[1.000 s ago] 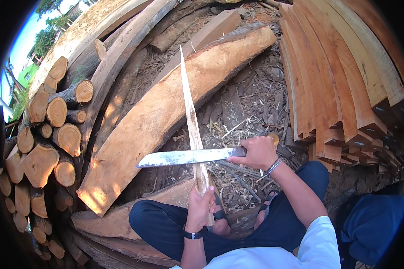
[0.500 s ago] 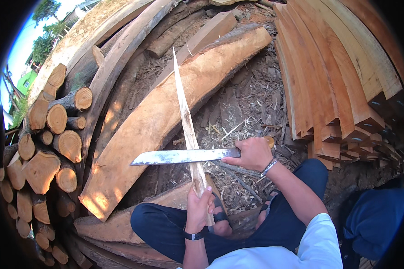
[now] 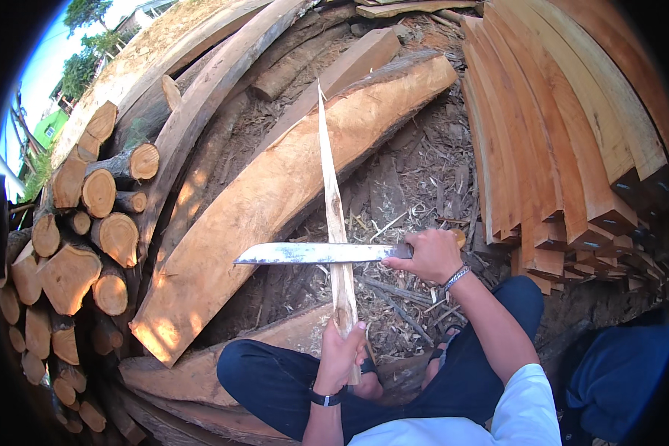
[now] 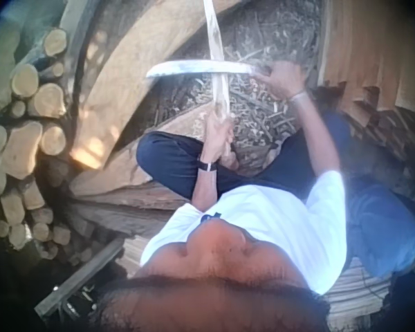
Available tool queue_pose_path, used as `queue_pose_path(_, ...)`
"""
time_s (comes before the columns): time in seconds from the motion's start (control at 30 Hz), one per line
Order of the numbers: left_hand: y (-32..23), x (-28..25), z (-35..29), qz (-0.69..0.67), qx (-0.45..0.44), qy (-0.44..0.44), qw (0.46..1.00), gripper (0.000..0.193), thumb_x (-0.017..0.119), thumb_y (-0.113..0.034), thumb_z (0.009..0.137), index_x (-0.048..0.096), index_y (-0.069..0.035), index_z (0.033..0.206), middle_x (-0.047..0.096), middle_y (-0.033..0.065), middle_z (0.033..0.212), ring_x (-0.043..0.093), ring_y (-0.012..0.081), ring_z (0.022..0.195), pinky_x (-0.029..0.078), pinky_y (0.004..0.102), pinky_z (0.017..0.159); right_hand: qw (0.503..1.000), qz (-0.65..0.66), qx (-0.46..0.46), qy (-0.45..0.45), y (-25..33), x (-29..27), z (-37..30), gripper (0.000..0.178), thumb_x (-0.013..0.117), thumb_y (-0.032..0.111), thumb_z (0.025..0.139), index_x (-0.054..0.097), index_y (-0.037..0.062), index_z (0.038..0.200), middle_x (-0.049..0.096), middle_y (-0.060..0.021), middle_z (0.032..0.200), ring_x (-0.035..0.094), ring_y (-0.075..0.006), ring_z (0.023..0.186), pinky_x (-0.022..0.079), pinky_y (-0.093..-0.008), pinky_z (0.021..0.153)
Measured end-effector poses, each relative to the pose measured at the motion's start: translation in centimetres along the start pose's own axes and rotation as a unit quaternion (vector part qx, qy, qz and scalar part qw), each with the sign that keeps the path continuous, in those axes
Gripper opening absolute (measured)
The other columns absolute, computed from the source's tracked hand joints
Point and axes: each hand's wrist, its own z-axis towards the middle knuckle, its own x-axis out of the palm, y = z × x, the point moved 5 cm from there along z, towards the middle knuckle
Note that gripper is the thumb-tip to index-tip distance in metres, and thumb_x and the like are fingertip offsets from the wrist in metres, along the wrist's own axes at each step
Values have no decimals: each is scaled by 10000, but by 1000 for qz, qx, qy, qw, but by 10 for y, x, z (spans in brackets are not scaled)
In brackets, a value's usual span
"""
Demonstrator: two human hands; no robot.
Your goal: The person uses a machete to shave and smooth a thin piece of wood while sitting among piles of lumber.
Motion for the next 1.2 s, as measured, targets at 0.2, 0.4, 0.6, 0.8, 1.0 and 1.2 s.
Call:
queue_pose_path(0.2,-1,-2,2,6,11,18,1000,331,626,-111,984,441,11,1230,519,1,683,472,58,446,372,222,373,999,17,33,13,0,5,-3,716,606,778,780,725,73,743,642,-157,590,680,-340,603,529,-451,586)
queue_pose_path(0.4,-4,7,-4,10,13,43,999,253,595,-103,999,448,-26,1191,475,-16,688,433,50,480,378,219,401,999,-3,51,-12,-10,-4,12,705,605,762,790,724,68,756,654,-165,616,691,-341,633,532,-457,593)
queue_pose_path(0.6,-3,-2,-1,-7,21,22,1000,258,600,-90,991,447,-17,1186,490,-9,691,447,45,483,375,215,388,999,-17,27,17,-1,-2,-1,683,618,738,799,710,65,730,649,-162,615,684,-343,631,534,-458,605)
queue_pose_path(0.8,-2,-2,1,-9,28,32,999,277,607,-77,983,445,-6,1197,514,4,730,457,47,486,382,222,388,998,-7,61,-11,-4,2,3,653,640,712,788,691,66,710,646,-171,621,682,-342,643,522,-459,592)
queue_pose_path(1.0,4,-1,-1,-16,29,28,999,336,631,-109,978,440,9,1229,539,13,752,472,56,479,382,228,391,999,-32,27,-19,-8,-5,10,681,628,737,787,656,65,687,645,-158,620,671,-356,632,511,-473,583)
queue_pose_path(1.2,5,-11,9,-16,54,24,998,392,651,-172,977,428,18,1239,564,25,749,480,63,459,380,236,399,1000,0,-2,14,5,4,-9,677,659,729,771,635,59,681,640,-149,612,671,-345,620,502,-469,566)
